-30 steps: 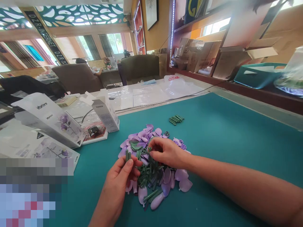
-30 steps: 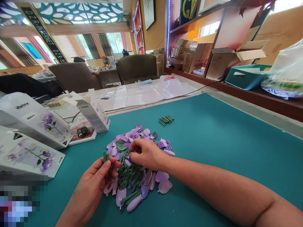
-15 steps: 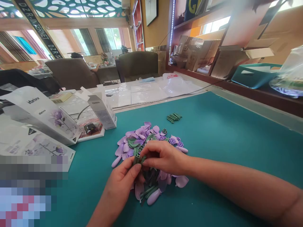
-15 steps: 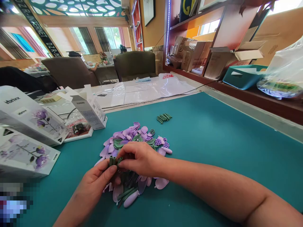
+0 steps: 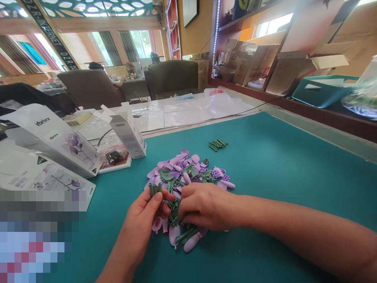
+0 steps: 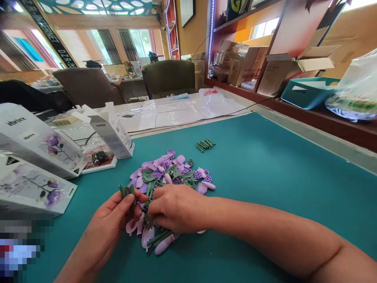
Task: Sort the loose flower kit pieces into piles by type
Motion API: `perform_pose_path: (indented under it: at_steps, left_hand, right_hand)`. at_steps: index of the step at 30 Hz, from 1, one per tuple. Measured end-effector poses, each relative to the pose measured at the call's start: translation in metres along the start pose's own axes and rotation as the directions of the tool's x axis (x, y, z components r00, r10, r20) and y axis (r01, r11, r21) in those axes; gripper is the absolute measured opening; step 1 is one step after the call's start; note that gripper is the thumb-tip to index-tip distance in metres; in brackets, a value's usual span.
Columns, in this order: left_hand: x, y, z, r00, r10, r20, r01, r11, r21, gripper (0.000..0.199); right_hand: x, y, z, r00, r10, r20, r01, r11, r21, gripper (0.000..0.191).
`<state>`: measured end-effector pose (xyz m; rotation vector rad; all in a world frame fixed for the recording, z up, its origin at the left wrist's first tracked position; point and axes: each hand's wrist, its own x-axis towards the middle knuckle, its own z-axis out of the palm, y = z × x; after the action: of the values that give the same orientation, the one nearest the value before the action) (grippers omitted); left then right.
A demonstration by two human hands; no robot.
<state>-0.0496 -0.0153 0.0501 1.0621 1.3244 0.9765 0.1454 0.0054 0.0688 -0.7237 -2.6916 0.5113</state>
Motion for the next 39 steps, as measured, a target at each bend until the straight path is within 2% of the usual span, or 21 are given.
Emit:
perform_pose_path:
  at_steps: [2,5,9,16,19,20,22,23,25,28,31,34,39]
  left_hand:
    - [0.001,0.001,0.001,1.000,-0.018,-0.022,0.016,0.998,-0.059,0.034]
    - [0.000,0.002,0.002,0.999,-0.042,-0.031,0.038,0.993,-0.115,0.034]
    - [-0.002,0.003,0.004,0.998,-0.058,-0.029,0.053,0.990,-0.133,0.034]
    - [-0.003,0.004,0.005,0.999,-0.046,0.017,0.048,0.992,-0.116,0.035]
    - [-0.002,0.002,0.004,0.999,-0.052,0.011,0.053,0.990,-0.134,0.034]
    - [-0.002,0.001,0.004,0.998,-0.057,0.017,0.059,0.988,-0.146,0.034]
    - [-0.001,-0.001,0.003,0.997,-0.069,0.038,0.075,0.982,-0.172,0.034]
    - [-0.001,-0.002,0.003,0.996,-0.075,0.049,0.083,0.981,-0.176,0.034]
    - [-0.001,-0.003,0.004,0.995,-0.083,0.063,0.092,0.982,-0.163,0.033]
    - [-0.002,-0.003,0.007,0.991,-0.089,0.099,0.100,0.988,-0.115,0.035]
    - [-0.002,-0.004,0.011,0.985,-0.103,0.141,0.112,0.992,-0.059,0.040]
    - [-0.002,-0.006,0.014,0.982,-0.102,0.159,0.101,0.995,0.010,0.043]
    - [-0.001,-0.005,0.017,0.983,-0.090,0.160,0.074,0.992,0.103,0.033]
  right_hand:
    - [-0.001,-0.003,0.004,0.991,-0.093,0.097,0.105,0.986,-0.132,0.009]
    - [-0.002,-0.005,0.016,0.980,-0.151,0.131,0.180,0.949,-0.258,0.017]
    - [-0.002,-0.003,0.033,0.985,-0.137,0.107,0.166,0.923,-0.346,0.029]
    - [0.001,0.001,0.039,0.988,-0.131,0.084,0.153,0.919,-0.364,0.015]
    - [0.003,0.003,0.031,0.994,-0.110,0.017,0.111,0.962,-0.249,0.007]
    - [0.003,0.003,0.027,0.996,-0.088,-0.027,0.082,0.983,-0.163,0.003]
    - [0.004,0.003,0.019,0.991,0.030,-0.131,-0.021,0.997,0.071,0.008]
    - [0.004,0.004,0.015,0.979,0.117,-0.166,-0.082,0.975,0.206,0.011]
    - [0.005,0.005,0.009,0.936,0.293,-0.195,-0.181,0.877,0.446,0.013]
    - [0.006,0.009,0.007,0.889,0.411,-0.202,-0.187,0.728,0.660,0.022]
    - [0.007,0.012,0.010,0.888,0.408,-0.212,-0.156,0.701,0.696,0.035]
    - [0.007,0.011,0.012,0.892,0.396,-0.217,-0.176,0.748,0.640,0.036]
    - [0.007,0.005,0.009,0.902,0.342,-0.264,-0.176,0.848,0.500,0.037]
